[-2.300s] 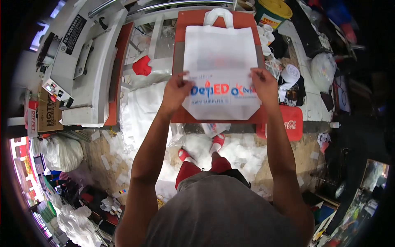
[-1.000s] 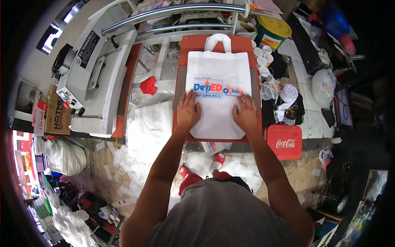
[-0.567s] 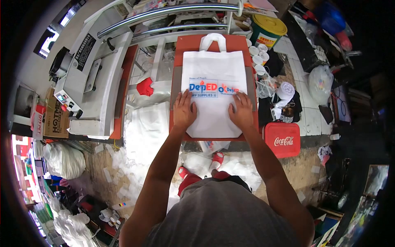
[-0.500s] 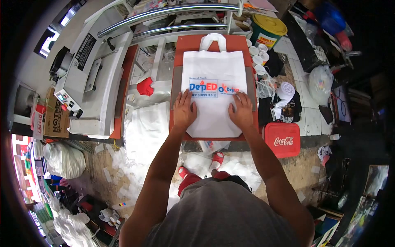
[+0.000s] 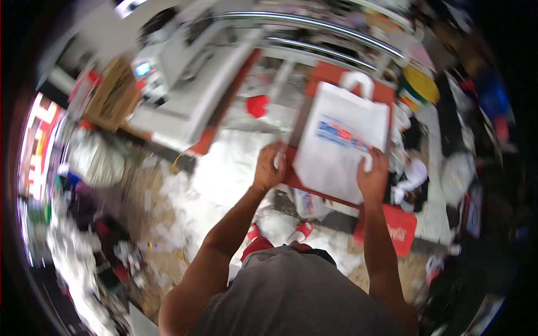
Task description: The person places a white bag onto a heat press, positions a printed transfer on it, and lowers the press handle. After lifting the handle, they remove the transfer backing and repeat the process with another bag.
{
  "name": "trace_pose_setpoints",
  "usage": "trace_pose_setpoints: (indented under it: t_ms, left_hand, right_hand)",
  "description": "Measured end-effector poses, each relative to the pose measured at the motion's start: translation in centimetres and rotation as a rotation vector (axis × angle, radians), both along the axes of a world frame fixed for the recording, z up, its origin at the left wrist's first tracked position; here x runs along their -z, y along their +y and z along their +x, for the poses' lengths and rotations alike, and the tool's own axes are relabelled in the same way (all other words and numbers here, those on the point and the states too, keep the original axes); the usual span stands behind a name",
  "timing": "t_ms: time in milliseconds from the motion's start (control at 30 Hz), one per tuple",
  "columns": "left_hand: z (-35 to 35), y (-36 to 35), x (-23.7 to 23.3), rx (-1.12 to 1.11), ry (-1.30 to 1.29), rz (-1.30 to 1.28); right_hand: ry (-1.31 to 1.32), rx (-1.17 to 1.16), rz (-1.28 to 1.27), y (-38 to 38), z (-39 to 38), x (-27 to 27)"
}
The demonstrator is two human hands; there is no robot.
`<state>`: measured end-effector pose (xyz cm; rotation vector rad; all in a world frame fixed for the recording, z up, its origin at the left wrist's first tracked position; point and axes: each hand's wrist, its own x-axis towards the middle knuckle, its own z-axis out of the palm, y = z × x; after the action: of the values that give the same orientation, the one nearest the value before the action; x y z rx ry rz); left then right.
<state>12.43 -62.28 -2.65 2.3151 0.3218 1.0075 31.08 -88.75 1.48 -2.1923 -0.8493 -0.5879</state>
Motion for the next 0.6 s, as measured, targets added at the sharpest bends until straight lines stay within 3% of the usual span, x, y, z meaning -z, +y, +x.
trace_pose_setpoints:
  t_ms: [67, 200, 233, 300, 333, 400, 500, 567, 600]
  left_hand:
    - [-7.7, 1.1, 0.3, -0.104, 0.081, -0.041]
    - [-25.8, 1.4, 8.6, -0.285, 0.4, -0.22]
    - [-30.7, 1.5, 11.7, -0.294, 0.523, -0.272]
    - [-39.6, -0.3, 13.9, -0.437, 0.709, -0.569]
    - [-43.8, -1.4, 15.0, -0.515, 0.807, -0.58]
    - [-51.5, -4.3, 17.0, -0.681, 0.909, -0.683]
    - [-59.8, -7.8, 18.1, -0.628, 1.271, -0.677]
    - [-66.7, -11.7, 24.4, -0.545, 1.32, -0.553]
    - [-69.4, -13.6, 26.7, -0.528, 1.298, -0.495]
  right_hand:
    - [-0.015, -0.156, 0.101, 4.6, -2.6, -0.5]
    - [0.271, -0.543, 0.061, 17.3, -9.9, -1.6]
    - [0.206, -0.669, 0.076, 21.3, -11.8, -1.8]
    - [0.127, -0.853, 0.078, 29.4, -16.1, -4.1]
    - [0.024, -0.917, 0.093, 33.7, -18.1, -5.9]
    - [-0.077, -0.978, 0.135, 41.9, -21.4, -8.6]
    - [-0.262, -0.985, 0.112, 52.9, -23.8, -10.8]
    - [-0.272, -0.958, 0.098, 57.6, -24.4, -10.1]
    - [-0.219, -0.849, -0.108, 59.0, -24.3, -9.8]
